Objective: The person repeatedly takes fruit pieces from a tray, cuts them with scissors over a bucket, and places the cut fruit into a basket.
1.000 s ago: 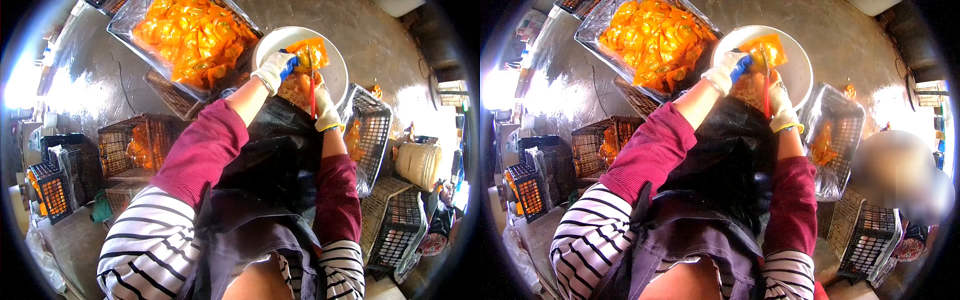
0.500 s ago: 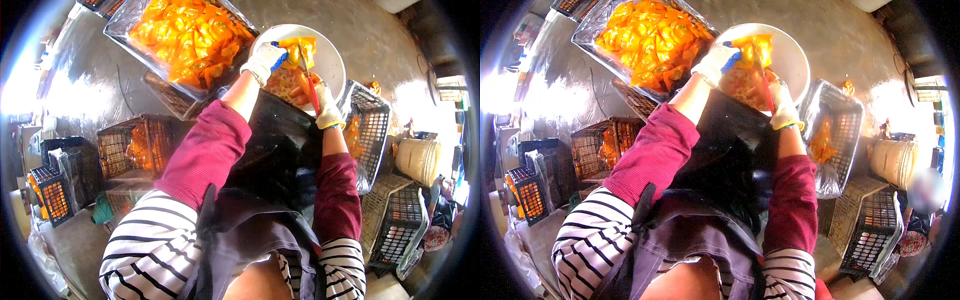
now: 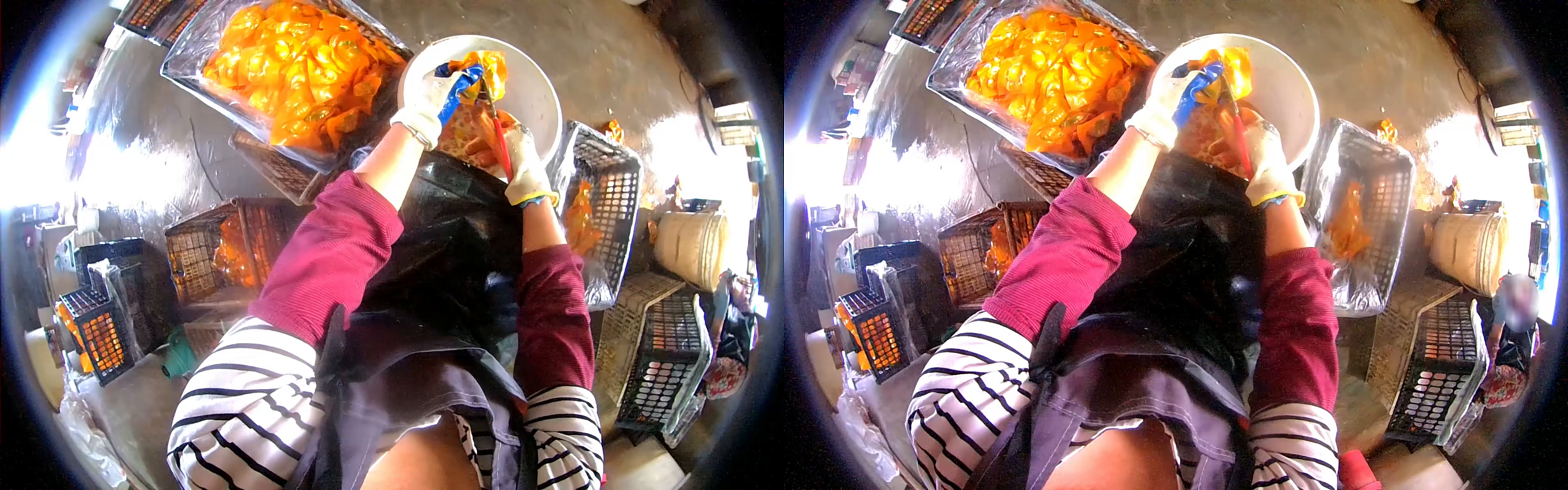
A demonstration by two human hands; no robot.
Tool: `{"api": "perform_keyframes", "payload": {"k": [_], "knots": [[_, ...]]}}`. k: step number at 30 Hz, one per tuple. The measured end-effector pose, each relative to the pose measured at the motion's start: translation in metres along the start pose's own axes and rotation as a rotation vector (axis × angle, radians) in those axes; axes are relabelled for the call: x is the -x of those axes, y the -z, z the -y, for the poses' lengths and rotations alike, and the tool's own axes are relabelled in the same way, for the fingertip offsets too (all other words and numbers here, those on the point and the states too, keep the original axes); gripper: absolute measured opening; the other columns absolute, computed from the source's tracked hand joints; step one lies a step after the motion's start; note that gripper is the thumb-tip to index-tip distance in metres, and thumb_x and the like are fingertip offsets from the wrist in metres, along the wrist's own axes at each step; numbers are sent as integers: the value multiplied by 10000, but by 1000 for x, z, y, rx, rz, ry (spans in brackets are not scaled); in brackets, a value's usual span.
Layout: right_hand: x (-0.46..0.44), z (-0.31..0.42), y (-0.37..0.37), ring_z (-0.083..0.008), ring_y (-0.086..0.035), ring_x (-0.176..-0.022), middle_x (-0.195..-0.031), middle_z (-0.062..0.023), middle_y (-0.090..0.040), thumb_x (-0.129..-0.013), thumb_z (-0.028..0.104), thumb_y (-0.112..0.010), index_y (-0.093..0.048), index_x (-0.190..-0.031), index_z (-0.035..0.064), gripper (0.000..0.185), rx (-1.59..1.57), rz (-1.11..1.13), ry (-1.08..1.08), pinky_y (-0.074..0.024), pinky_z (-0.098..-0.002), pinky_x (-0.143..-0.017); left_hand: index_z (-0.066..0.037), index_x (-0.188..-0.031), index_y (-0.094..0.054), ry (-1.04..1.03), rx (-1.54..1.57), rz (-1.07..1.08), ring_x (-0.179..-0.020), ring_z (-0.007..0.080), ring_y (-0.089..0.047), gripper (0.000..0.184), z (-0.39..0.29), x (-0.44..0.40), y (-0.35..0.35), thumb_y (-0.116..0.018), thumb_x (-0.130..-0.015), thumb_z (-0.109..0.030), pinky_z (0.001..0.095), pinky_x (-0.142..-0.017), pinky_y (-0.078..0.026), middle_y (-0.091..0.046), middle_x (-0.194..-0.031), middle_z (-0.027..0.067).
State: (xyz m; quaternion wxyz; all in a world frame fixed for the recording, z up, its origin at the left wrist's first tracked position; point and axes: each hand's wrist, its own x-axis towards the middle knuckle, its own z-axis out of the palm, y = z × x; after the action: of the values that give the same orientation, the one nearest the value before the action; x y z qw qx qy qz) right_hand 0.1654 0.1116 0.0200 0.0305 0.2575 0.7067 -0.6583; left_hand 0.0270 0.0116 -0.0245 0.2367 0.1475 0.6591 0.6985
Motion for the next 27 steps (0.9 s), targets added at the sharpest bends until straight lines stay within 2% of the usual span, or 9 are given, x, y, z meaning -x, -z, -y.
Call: {"api": "perform_keyframes", "payload": {"k": [3, 6, 9, 12, 15, 17, 21, 25, 27], "knots": [[-6, -7, 9, -156, -632, -581, -836, -94, -673, -900, 296, -592, -555, -1185, 40, 385, -33, 69, -31, -466, -213, -498, -2, -1172, -568, -87, 224, 56, -964, 140, -600, 385, -2, 1, 0, -658, -859, -207, 233, -846, -489, -622, -1081, 99], [1, -2, 18, -126, -615, -578, -876, -82, -668, -891, 271, -603, -550, -1200, 27, 398, -252, 155, -90, -455, -206, -486, -13, -1194, -556, -298, 84, 37, -993, 154, -597, 372, -4, -1, 1, -623, -879, -199, 253, -839, -501, -620, -1099, 102], [8, 4, 28, -86, -576, -541, -873, -56, -657, -891, 266, -596, -555, -1205, 21, 401, -328, 161, -78, -430, -198, -452, -22, -1210, -541, -42, 179, 94, -1013, 186, -595, 374, -22, 12, -2, -606, -883, -192, 286, -842, -514, -613, -1122, 101], [11, 1, 33, -58, -537, -505, -842, -28, -646, -897, 284, -579, -573, -1190, 31, 387, -409, 104, -94, -391, -178, -414, -27, -1217, -531, 85, 510, 206, -1021, 219, -594, 386, -21, 12, -4, -606, -877, -193, 324, -850, -516, -609, -1122, 99], [18, 13, 32, -45, -523, -494, -815, -6, -639, -899, 299, -568, -595, -1159, 46, 363, -330, 111, -100, -357, -156, -392, -26, -1210, -525, 212, 656, 79, -1019, 240, -594, 420, -34, 23, -9, -662, -830, -141, 321, -863, -512, -595, -1140, 106], [21, 22, 26, -39, -526, -499, -800, 0, -638, -897, 307, -569, -605, -1142, 55, 354, -351, 103, -112, -343, -146, -385, -29, -1201, -519, -210, 176, 131, -1027, 251, -587, 509, -14, 21, -2, -742, -746, -83, 320, -862, -512, -581, -1138, 117], [17, 17, 30, -28, -522, -488, -758, 9, -631, -890, 359, -576, -621, -1112, 65, 371, -238, 219, -57, -340, -147, -385, -19, -1178, -520, 96, 329, -35, -1021, 260, -582, 494, -43, 33, -14, -735, -739, -91, 353, -874, -498, -576, -1130, 144], [17, 24, 25, -31, -533, -499, -757, 5, -634, -896, 376, -573, -622, -1099, 59, 380, -320, 205, -164, -352, -149, -393, -19, -1193, -504, -225, -133, -14, -1011, 264, -580, 452, -38, 37, -14, -665, -801, -176, 365, -872, -491, -574, -1138, 153], [12, 15, 24, -41, -551, -517, -768, -5, -639, -899, 383, -574, -620, -1097, 55, 386, -361, 235, -163, -370, -154, -403, -32, -1176, -521, -277, -137, -57, -942, 252, -589, 420, -18, 23, -13, -647, -821, -219, 356, -808, -502, -581, -1095, 140]]}}
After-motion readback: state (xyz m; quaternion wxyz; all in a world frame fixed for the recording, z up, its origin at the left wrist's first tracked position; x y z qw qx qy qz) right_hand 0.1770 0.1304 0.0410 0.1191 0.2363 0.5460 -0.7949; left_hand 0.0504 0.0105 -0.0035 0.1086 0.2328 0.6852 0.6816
